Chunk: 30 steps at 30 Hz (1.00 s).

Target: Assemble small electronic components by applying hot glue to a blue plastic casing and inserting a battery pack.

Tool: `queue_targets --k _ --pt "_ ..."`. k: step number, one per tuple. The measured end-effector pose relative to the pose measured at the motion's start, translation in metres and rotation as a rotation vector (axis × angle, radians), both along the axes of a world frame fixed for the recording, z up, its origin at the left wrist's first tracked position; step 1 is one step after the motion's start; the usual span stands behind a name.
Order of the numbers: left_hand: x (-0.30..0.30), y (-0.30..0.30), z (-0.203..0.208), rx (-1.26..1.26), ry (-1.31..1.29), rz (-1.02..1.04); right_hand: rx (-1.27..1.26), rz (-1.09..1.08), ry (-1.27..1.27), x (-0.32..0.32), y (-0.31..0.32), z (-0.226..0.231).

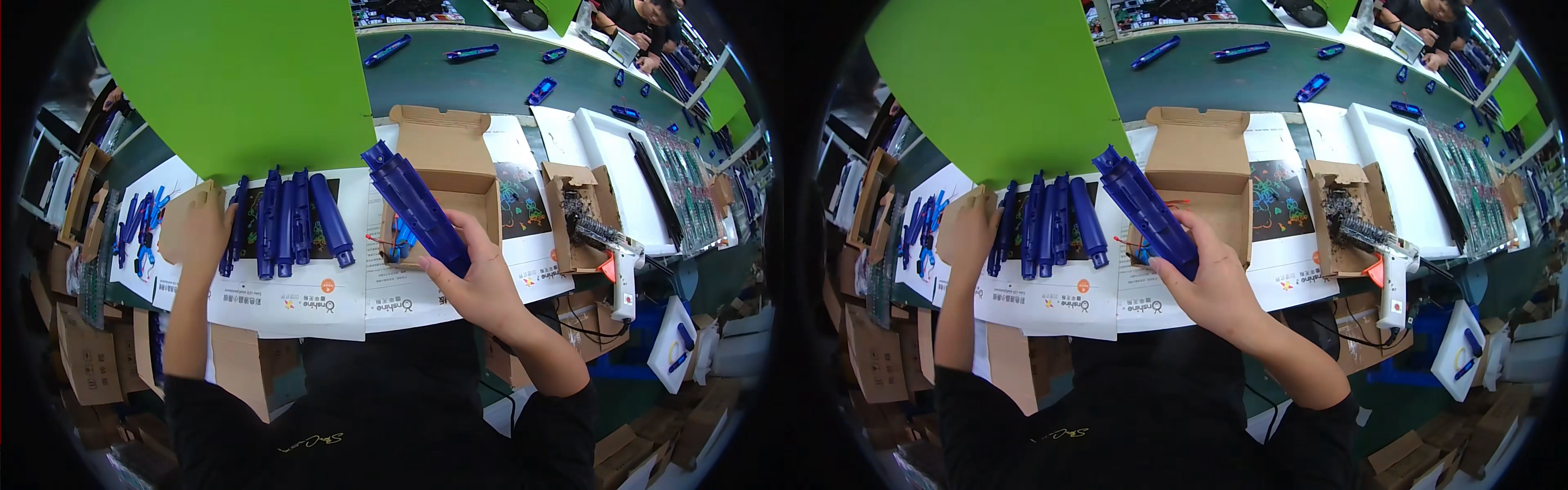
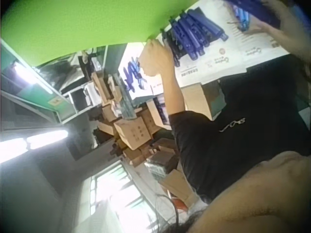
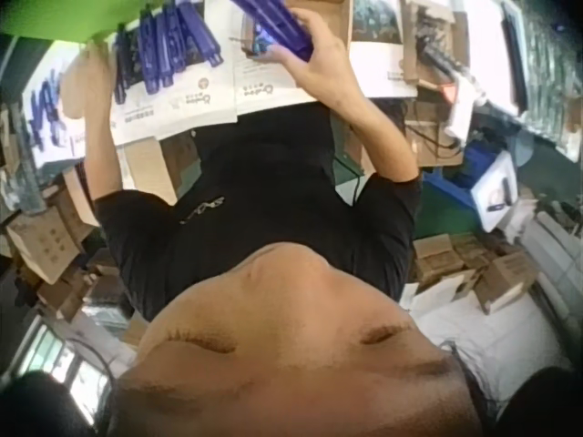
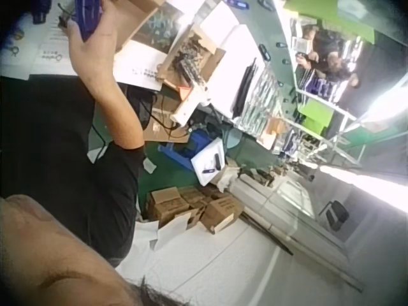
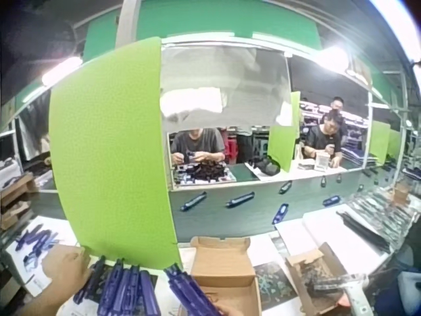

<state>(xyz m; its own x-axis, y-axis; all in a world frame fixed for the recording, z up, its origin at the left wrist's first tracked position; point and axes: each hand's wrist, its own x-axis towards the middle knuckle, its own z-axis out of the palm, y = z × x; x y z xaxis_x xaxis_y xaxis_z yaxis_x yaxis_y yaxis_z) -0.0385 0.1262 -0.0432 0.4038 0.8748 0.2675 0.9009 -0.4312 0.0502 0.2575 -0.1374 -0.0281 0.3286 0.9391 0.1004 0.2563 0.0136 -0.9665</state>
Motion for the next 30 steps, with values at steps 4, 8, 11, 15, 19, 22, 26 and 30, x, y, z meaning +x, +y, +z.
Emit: queue_targets --k 4,8,11,15,19,22,26,30 --pt "0.081 -0.081 0.007 -0.784 -0.908 -0.551 0.069 -0.031 0.067 -0.005 0.002 -0.007" --pt "0.139 -0.144 -0.009 -1.313 -1.365 -0.677 0.017 -0.016 0.137 -0.029 0.006 -0.021" --pt "0.147 -0.142 -0.030 -1.529 -1.456 -0.597 -0.104 -0.002 0.164 -0.037 -0.002 -0.005" --pt "0.145 -0.144 -0.022 -1.576 -1.278 -0.715 -0.275 0.100 0.151 -0.036 -0.021 0.003" --pt "0.129 -0.126 -0.005 -1.866 -1.551 -0.537 -0.189 -0.355 -0.272 0.022 -0.096 0.033" --pt "0.122 -0.102 -0.015 -1.859 -1.575 -0.385 -0.445 -1.029 -0.694 0.113 -0.163 0.040" --pt "0.118 -0.097 -0.022 -1.772 -1.605 -0.352 -0.861 -0.720 -0.027 0.197 -0.189 0.007" --pt "0.100 -0.093 -0.025 -1.658 -1.686 -0.289 -0.789 -0.725 -0.053 0.203 -0.161 0.023"
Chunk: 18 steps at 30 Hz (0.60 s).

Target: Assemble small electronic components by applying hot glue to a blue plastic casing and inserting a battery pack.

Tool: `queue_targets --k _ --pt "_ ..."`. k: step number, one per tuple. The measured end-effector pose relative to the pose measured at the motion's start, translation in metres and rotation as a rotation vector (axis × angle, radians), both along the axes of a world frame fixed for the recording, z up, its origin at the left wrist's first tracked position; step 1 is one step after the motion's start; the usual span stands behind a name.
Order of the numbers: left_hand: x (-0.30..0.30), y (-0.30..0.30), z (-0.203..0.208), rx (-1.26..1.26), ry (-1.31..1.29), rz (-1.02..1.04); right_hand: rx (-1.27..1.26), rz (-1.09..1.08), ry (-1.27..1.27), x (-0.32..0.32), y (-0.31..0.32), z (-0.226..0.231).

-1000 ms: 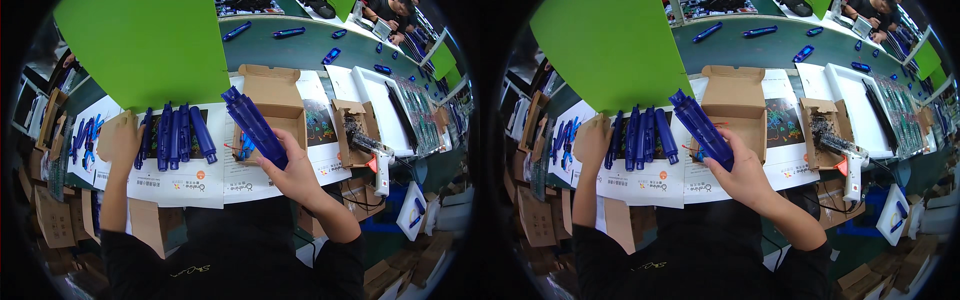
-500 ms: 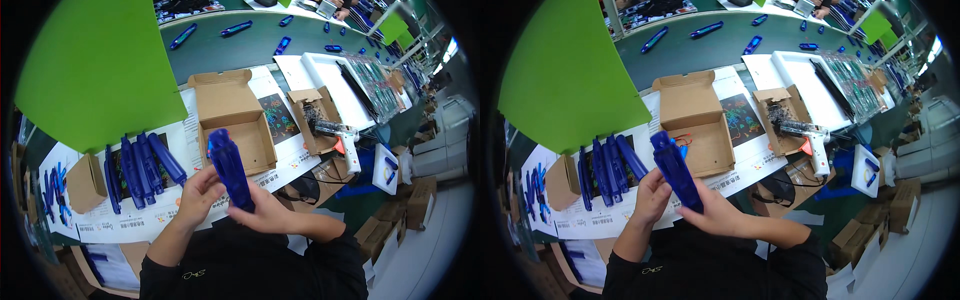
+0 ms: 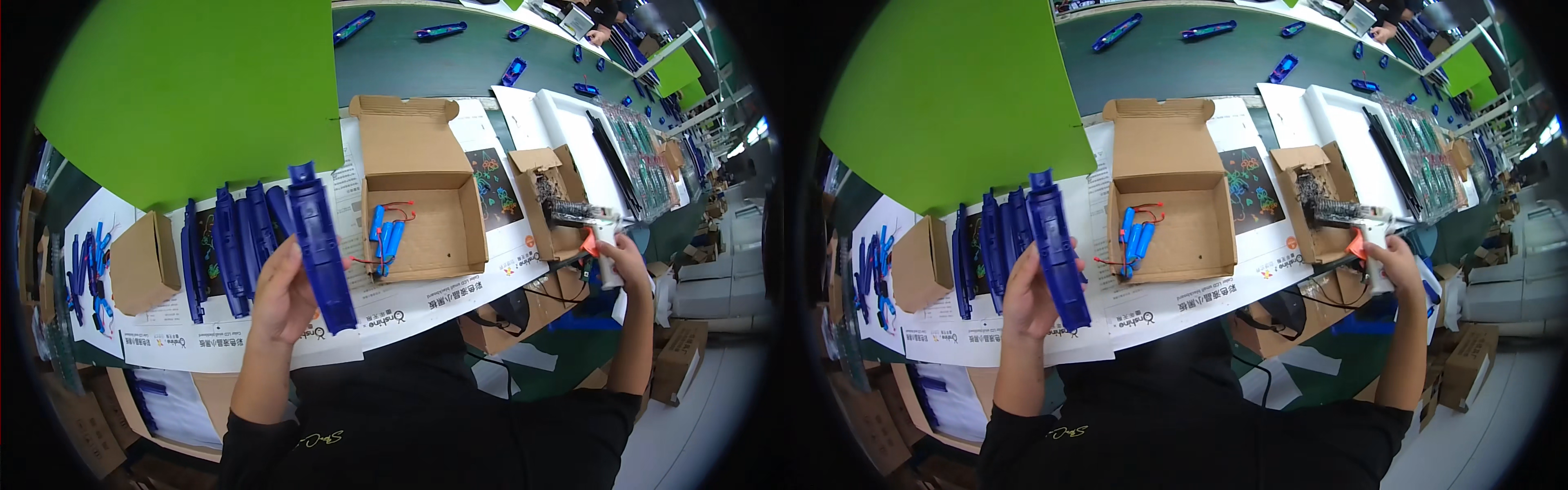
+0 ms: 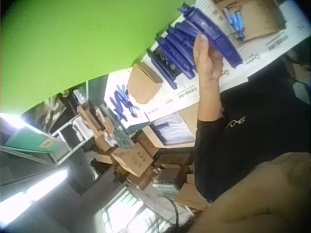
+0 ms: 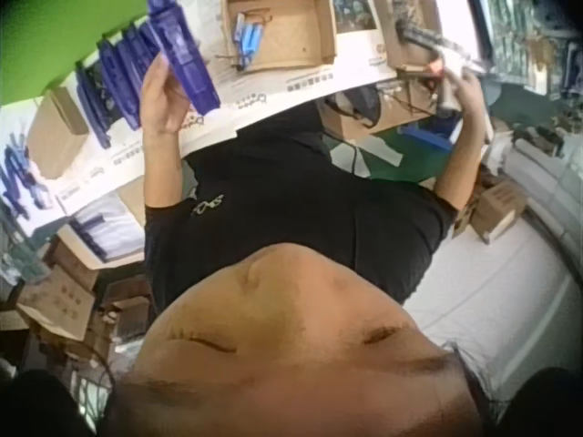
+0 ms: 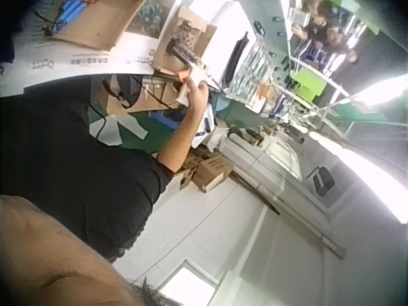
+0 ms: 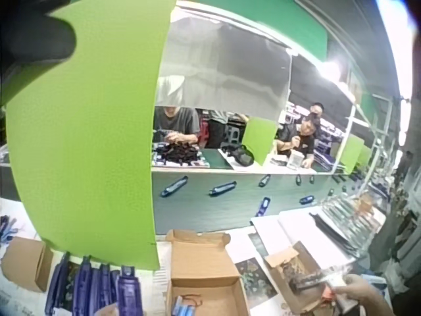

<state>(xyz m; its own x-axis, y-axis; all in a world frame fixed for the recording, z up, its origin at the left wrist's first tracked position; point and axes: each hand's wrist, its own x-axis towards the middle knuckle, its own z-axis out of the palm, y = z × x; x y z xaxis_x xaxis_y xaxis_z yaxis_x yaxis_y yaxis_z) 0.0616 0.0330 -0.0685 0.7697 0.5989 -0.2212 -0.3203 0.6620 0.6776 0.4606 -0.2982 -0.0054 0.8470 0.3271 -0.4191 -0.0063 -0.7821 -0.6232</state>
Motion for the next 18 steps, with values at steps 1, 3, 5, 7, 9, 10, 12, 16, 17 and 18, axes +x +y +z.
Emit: queue_targets --k 1,3,5,7,9,10,12,16,17,18 --pt "-0.003 0.001 0.002 -0.020 0.031 0.020 0.108 0.004 -0.036 -0.002 -0.001 0.008" --pt "-0.005 0.002 0.003 -0.013 0.111 0.053 0.219 0.074 -0.068 -0.023 0.014 0.030" --pt "-0.006 0.003 0.002 -0.018 0.067 0.042 0.189 0.202 -0.147 -0.029 0.018 0.034" --pt "-0.004 0.000 0.000 -0.022 0.042 0.021 -0.023 0.133 0.042 -0.025 0.019 0.030" --pt "-0.002 0.000 -0.001 -0.017 0.041 0.005 -0.063 0.196 0.183 -0.010 0.012 0.024" --pt "-0.001 -0.003 0.003 -0.011 0.051 -0.004 -0.010 0.160 0.117 -0.007 0.006 0.029" --pt "-0.007 -0.005 0.004 -0.014 0.056 0.007 0.086 0.136 -0.006 -0.012 0.006 0.047" --pt "-0.005 -0.005 -0.007 -0.091 0.051 -0.006 0.140 -0.016 -0.280 -0.013 -0.052 0.065" --pt "-0.002 -0.006 -0.006 -0.110 0.044 -0.019 0.206 0.003 -0.307 -0.042 -0.025 0.082" --pt "0.003 -0.008 0.002 -0.138 0.042 -0.024 0.389 -0.040 -0.396 -0.053 -0.024 0.085"
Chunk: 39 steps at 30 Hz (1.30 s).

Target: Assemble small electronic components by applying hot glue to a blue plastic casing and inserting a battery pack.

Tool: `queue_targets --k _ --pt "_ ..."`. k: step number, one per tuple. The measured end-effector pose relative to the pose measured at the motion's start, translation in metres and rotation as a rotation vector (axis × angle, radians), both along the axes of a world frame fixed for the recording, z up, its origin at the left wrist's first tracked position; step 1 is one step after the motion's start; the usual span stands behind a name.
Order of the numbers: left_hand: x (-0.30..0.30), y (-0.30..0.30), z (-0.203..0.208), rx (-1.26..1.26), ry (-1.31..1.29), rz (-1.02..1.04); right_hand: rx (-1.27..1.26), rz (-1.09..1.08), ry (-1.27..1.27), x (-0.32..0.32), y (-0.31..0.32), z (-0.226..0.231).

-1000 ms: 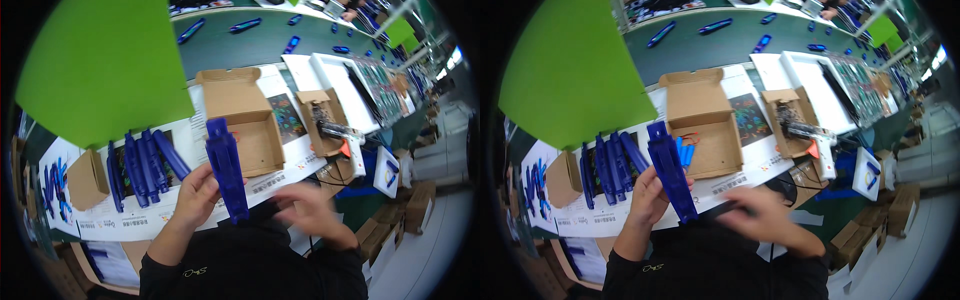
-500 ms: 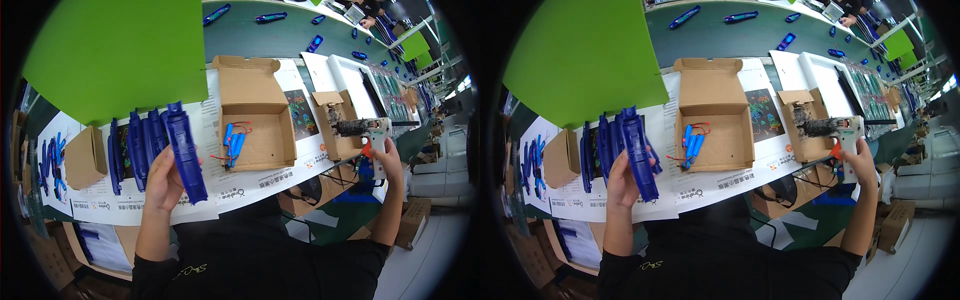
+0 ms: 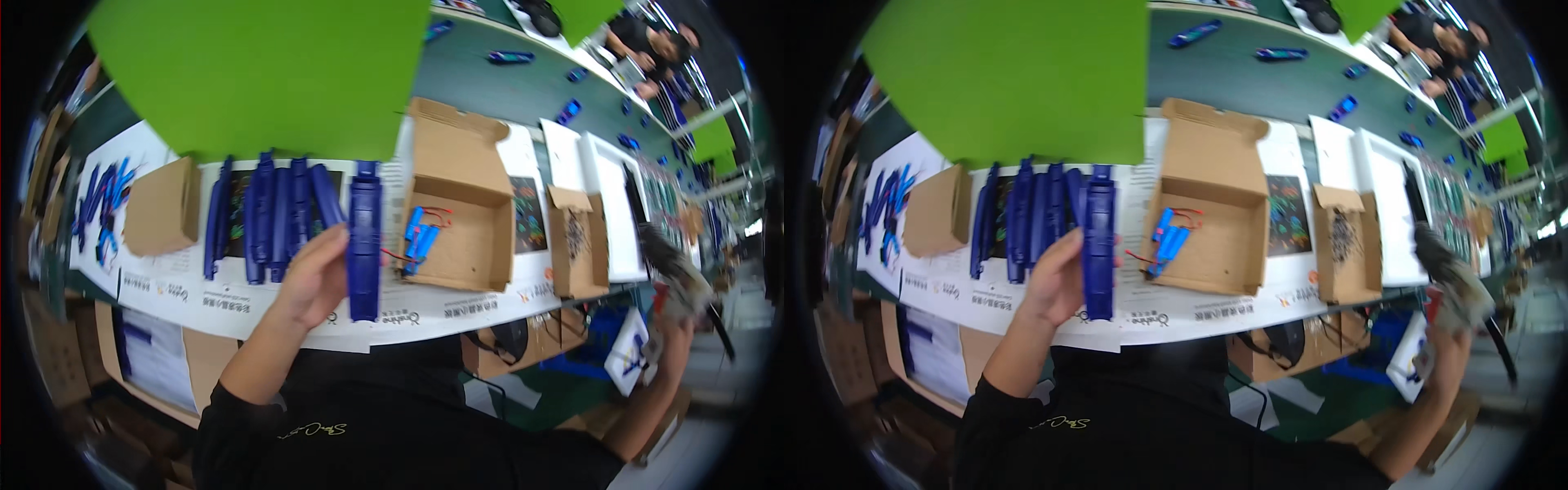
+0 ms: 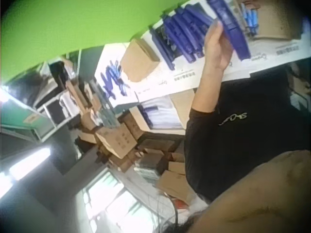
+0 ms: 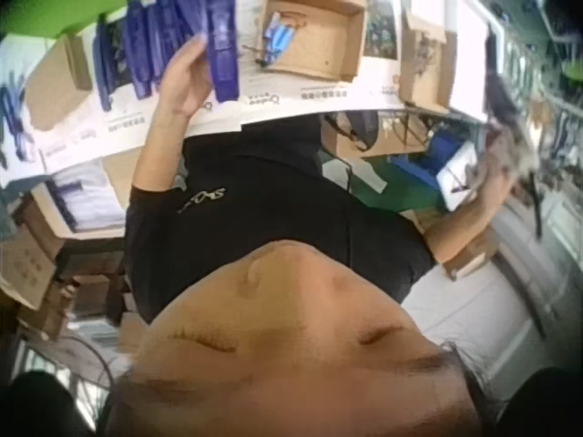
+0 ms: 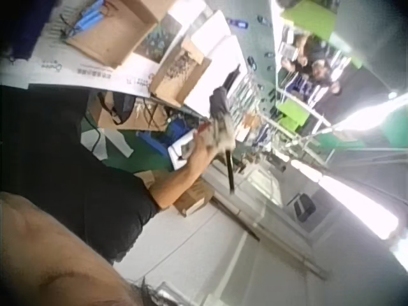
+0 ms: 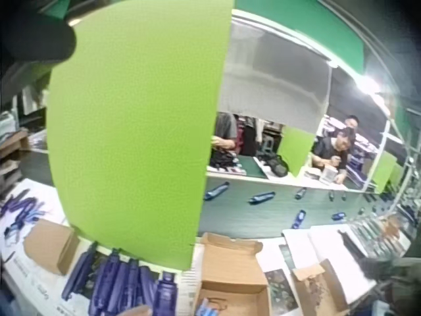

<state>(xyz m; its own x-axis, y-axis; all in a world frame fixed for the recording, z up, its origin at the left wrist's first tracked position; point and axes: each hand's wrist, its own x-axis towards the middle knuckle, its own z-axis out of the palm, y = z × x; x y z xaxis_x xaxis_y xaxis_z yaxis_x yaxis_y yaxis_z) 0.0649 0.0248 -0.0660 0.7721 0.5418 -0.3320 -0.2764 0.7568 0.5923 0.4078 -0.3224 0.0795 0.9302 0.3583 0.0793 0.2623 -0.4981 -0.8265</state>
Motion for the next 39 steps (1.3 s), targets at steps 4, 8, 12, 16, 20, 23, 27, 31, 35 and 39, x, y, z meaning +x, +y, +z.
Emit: queue_targets --k 4,8,12,16,20,23,27,31,35,39 --pt "0.015 -0.008 0.012 -0.039 -0.041 -0.069 0.246 0.502 0.023 -0.058 0.055 0.011" --pt "0.022 -0.017 0.015 0.049 0.000 -0.036 0.262 0.736 0.467 -0.108 0.106 0.003" --pt "0.017 -0.016 0.017 0.087 0.009 -0.069 0.225 0.857 0.681 -0.120 0.136 0.000" --pt "0.014 -0.016 0.016 0.088 -0.010 -0.078 0.117 0.920 0.736 -0.121 0.151 0.000" --pt "0.017 -0.017 0.019 0.100 0.018 -0.070 0.040 0.793 0.740 -0.132 0.159 -0.003" --pt "0.018 -0.016 0.017 0.111 0.014 -0.097 -0.061 0.772 0.721 -0.131 0.162 -0.003" --pt "0.020 -0.015 0.015 0.115 0.000 -0.116 -0.132 0.774 0.688 -0.128 0.165 -0.005" --pt "0.018 -0.014 0.017 0.123 0.012 -0.111 -0.141 1.037 0.365 -0.125 0.166 -0.007" --pt "0.021 -0.012 0.016 0.095 0.030 -0.017 -0.267 1.471 -0.484 -0.117 0.156 -0.012" --pt "0.022 -0.013 0.012 0.093 0.039 -0.063 -0.273 1.318 -0.358 -0.119 0.155 -0.014"
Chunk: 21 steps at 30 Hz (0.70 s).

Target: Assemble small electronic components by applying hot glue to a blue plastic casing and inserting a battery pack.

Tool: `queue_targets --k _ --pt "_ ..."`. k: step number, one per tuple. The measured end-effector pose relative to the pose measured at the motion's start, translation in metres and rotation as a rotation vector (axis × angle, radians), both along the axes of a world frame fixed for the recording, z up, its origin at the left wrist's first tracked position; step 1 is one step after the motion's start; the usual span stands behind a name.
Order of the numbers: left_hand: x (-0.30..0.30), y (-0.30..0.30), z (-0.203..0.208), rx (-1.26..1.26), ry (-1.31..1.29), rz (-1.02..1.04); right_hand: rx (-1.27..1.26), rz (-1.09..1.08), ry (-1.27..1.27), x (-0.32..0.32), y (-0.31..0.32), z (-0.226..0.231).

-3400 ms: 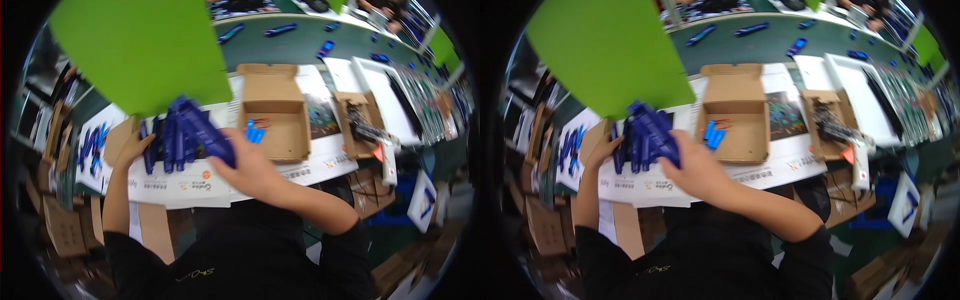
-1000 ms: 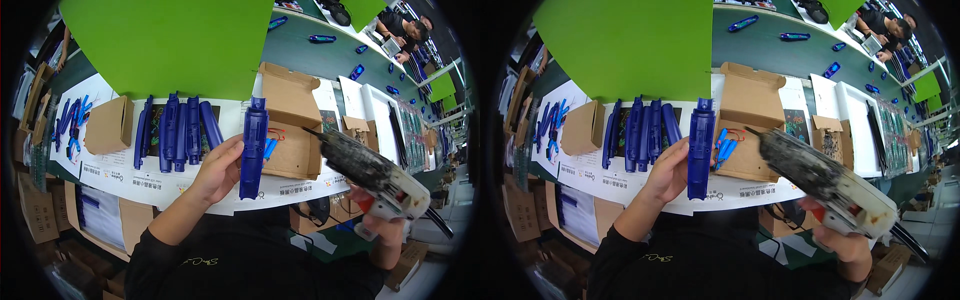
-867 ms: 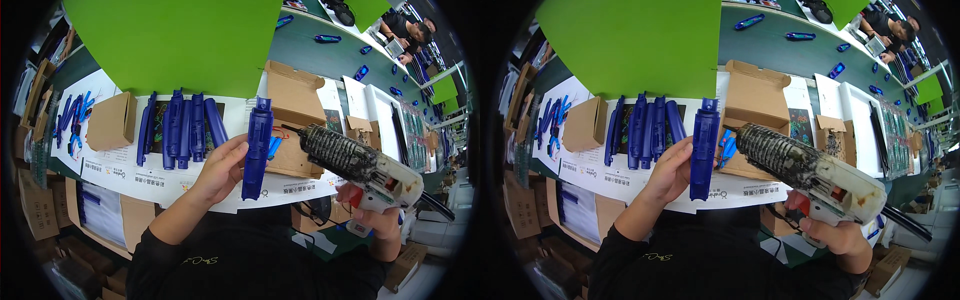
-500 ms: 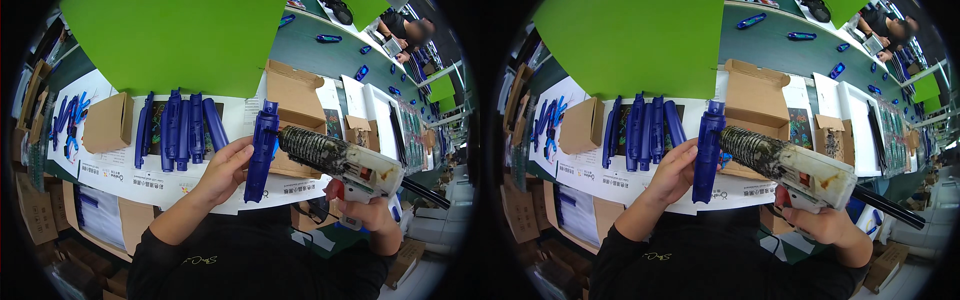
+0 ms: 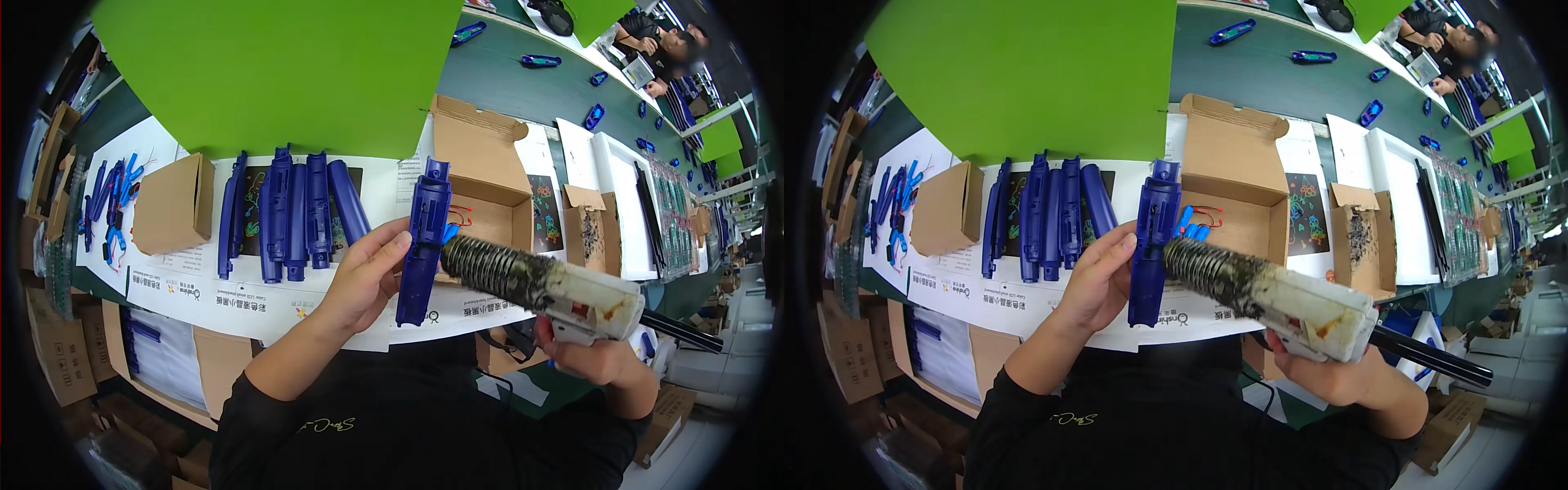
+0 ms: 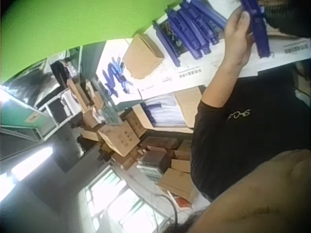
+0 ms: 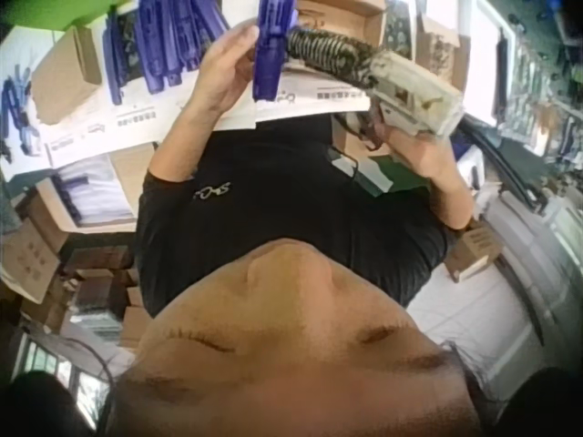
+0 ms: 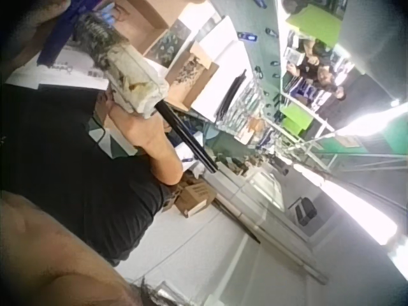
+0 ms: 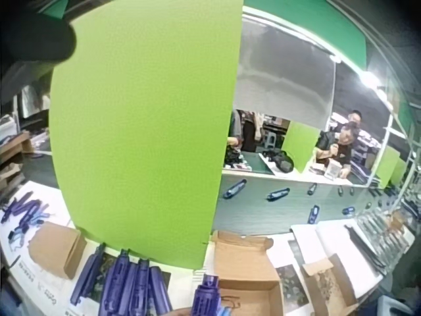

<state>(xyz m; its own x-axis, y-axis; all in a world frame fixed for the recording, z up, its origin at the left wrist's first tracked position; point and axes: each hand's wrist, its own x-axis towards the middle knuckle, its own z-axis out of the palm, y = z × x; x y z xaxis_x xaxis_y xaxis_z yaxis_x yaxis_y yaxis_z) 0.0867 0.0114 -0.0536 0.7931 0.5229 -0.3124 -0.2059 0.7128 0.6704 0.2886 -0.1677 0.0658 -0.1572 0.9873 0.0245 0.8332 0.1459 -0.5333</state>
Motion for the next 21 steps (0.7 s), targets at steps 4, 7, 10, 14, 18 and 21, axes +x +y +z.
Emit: queue_targets --k 4,7,10,14,18,21 --pt "0.002 -0.005 0.001 0.008 -0.015 -0.039 0.153 0.047 -0.062 0.011 0.003 -0.004" --pt "0.001 -0.005 0.002 0.007 -0.011 -0.034 0.202 0.065 -0.164 0.009 0.004 -0.004" --pt "0.000 -0.002 0.002 -0.003 0.008 -0.002 0.203 0.192 -0.179 0.008 0.001 0.000" --pt "0.001 -0.002 0.002 0.022 0.000 -0.012 0.174 0.148 -0.131 0.005 -0.001 0.000" --pt "0.002 -0.008 0.000 0.047 0.025 -0.037 -0.026 -0.136 0.156 0.015 -0.002 0.001" --pt "0.002 -0.008 -0.003 0.049 0.036 -0.042 -0.177 -0.344 0.364 0.006 0.001 0.006"
